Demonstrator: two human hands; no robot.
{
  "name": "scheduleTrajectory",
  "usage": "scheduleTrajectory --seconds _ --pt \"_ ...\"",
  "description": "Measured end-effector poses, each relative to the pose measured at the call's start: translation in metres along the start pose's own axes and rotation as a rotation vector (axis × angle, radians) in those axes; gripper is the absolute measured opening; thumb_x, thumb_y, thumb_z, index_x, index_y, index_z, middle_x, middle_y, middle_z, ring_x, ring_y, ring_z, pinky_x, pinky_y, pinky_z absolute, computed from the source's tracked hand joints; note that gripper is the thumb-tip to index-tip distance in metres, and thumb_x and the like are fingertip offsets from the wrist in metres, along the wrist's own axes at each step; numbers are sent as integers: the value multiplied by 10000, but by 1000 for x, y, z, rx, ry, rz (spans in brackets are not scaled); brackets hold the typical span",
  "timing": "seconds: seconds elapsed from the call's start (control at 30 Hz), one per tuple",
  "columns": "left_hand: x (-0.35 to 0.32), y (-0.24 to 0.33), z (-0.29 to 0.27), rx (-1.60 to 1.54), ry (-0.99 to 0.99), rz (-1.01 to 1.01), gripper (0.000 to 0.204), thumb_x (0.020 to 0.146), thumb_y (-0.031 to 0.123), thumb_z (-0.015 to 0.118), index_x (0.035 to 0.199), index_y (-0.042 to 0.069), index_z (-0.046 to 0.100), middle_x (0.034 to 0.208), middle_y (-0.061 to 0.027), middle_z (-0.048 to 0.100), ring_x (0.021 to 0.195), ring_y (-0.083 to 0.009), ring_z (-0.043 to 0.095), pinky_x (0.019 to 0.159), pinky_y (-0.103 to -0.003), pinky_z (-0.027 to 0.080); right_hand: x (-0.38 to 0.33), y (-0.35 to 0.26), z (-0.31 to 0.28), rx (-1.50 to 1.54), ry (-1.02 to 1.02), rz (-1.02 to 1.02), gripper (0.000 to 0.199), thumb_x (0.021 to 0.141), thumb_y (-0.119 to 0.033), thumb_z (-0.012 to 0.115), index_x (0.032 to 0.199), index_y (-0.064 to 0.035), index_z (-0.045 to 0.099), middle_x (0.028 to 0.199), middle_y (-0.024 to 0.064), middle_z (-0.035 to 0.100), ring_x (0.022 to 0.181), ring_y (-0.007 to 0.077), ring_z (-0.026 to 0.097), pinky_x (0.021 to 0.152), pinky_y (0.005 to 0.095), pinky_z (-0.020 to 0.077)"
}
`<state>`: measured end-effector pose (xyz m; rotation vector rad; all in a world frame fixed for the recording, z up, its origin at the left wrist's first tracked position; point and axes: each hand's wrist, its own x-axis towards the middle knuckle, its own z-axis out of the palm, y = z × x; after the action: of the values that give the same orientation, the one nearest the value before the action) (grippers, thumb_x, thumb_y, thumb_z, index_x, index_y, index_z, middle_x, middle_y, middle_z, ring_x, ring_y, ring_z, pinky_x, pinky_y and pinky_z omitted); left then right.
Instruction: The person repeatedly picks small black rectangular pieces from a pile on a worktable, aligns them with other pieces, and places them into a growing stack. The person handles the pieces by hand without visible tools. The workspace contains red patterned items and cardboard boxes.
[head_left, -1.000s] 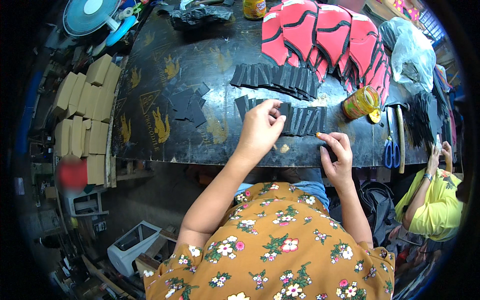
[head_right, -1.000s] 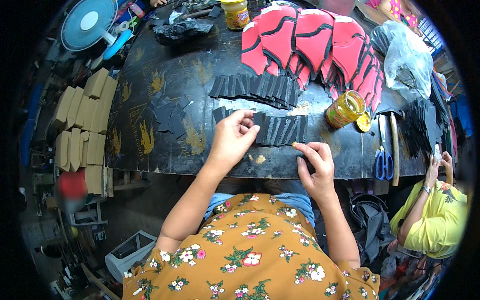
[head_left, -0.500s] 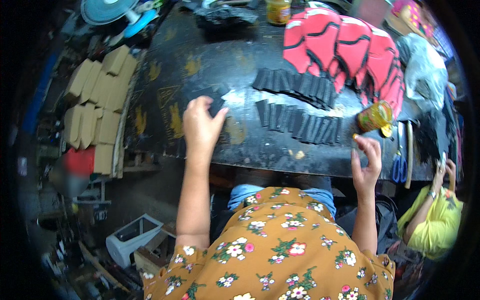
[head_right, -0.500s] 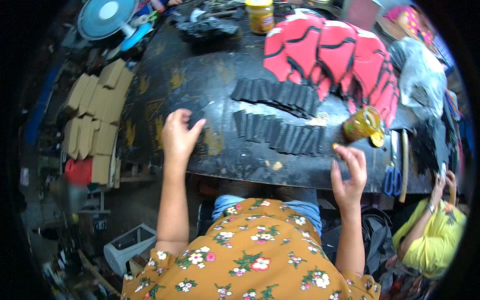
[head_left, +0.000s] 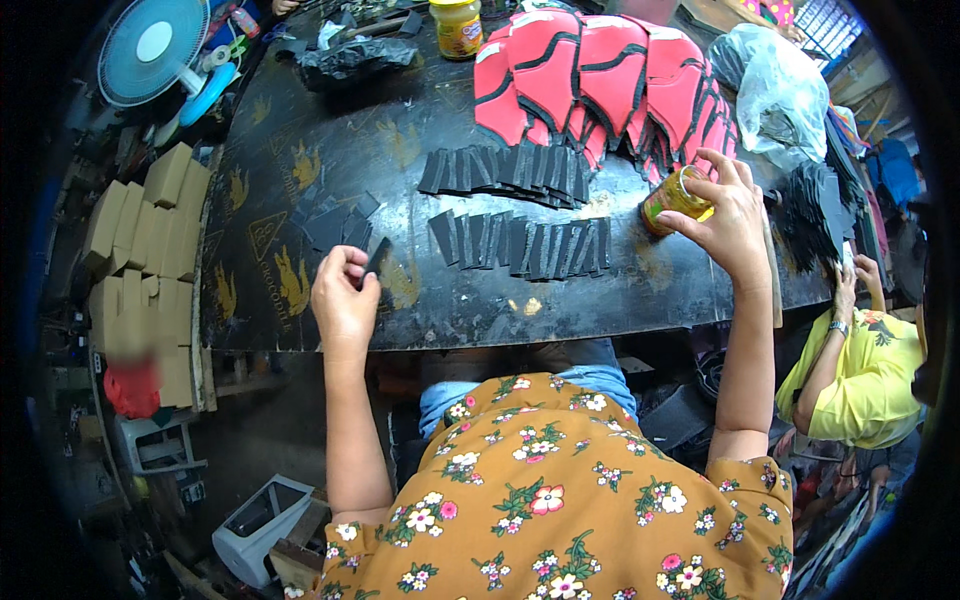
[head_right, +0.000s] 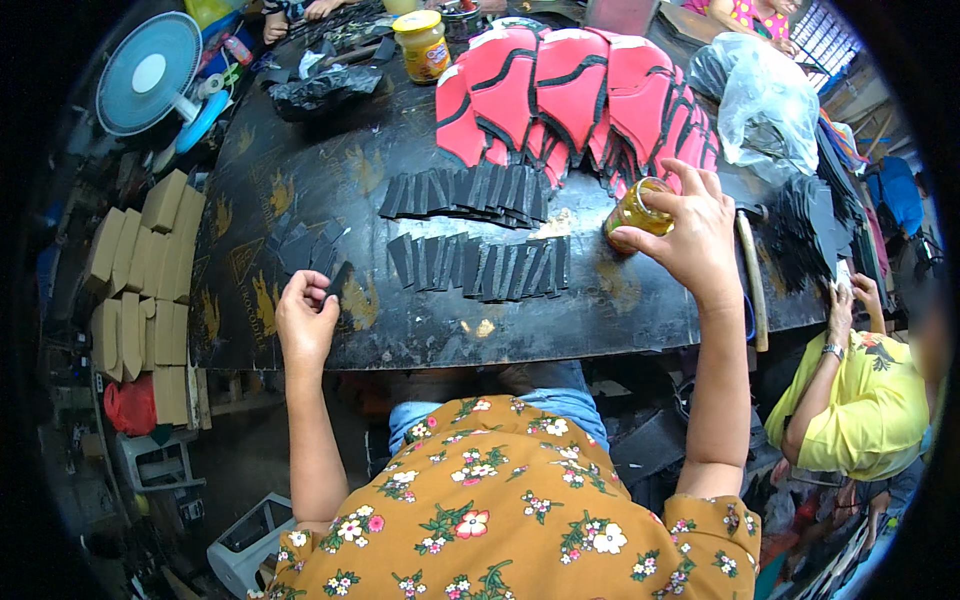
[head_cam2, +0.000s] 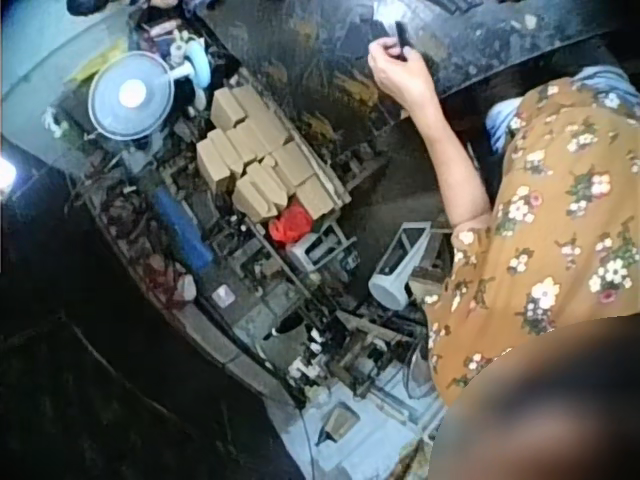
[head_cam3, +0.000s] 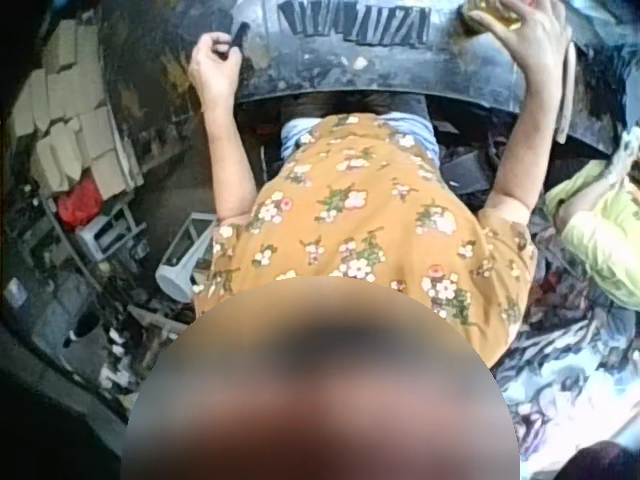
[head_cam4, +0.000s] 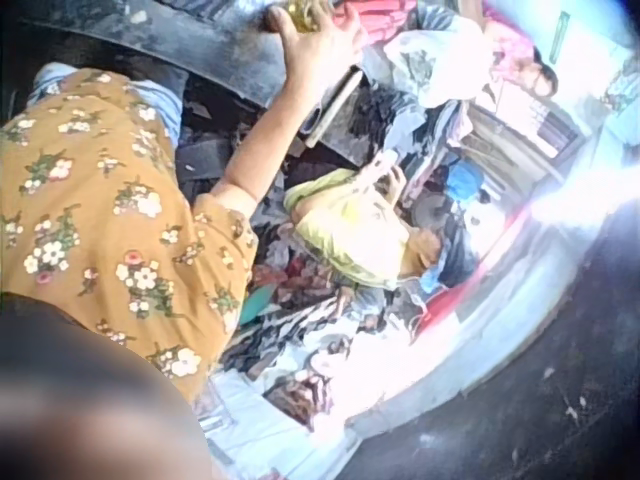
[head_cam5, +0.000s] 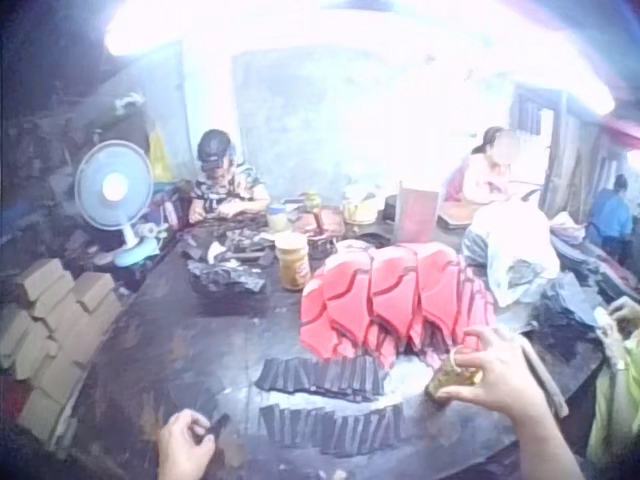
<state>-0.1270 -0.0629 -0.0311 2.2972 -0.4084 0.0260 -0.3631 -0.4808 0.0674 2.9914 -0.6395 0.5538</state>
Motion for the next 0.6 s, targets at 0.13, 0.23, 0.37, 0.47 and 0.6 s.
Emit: scheduleTrajectory --seconds 0.13,0.23,0.37,0.47,0.6 --pt "-8 -3 0 -47 -55 -30 260 833 -34 756 1087 -5 715 983 -120 684 791 -215 663 791 -365 582 1 6 4 132 150 -15 432 701 -410 968 992 -116 842 1334 89 705 1252 319 615 1022 491 472" --pt "-8 -3 0 -3 -32 4 185 852 -17 757 1024 -7 689 945 -122 703 789 -235 687 782 -377 578 -19 8 -1 178 490 -1 374 763 -242 964 1077 -104 815 1310 124 706 1236 322 621 1070 447 470" --pt "-9 11 4 -350 30 -34 107 916 -13 757 973 -1 667 904 -40 683 736 -105 637 715 -274 525 -50 -2 -4 64 377 -42 406 824 -204 924 1195 -102 796 1330 130 684 1274 318 593 1088 437 456" --pt "-13 34 7 -491 5 51 117 929 -34 763 1030 5 719 958 5 661 769 -33 611 665 -201 493 -70 -21 -9 266 268 -8 361 846 -176 899 1178 -75 800 1270 127 693 1193 295 626 1035 410 483" --pt "-38 74 18 -606 -376 113 145 961 9 784 1099 15 739 1002 10 676 854 -62 640 757 -233 526 -78 -75 2 909 6 146 592 888 -69 837 1459 -73 679 1129 88 725 1008 194 669 940 357 530"
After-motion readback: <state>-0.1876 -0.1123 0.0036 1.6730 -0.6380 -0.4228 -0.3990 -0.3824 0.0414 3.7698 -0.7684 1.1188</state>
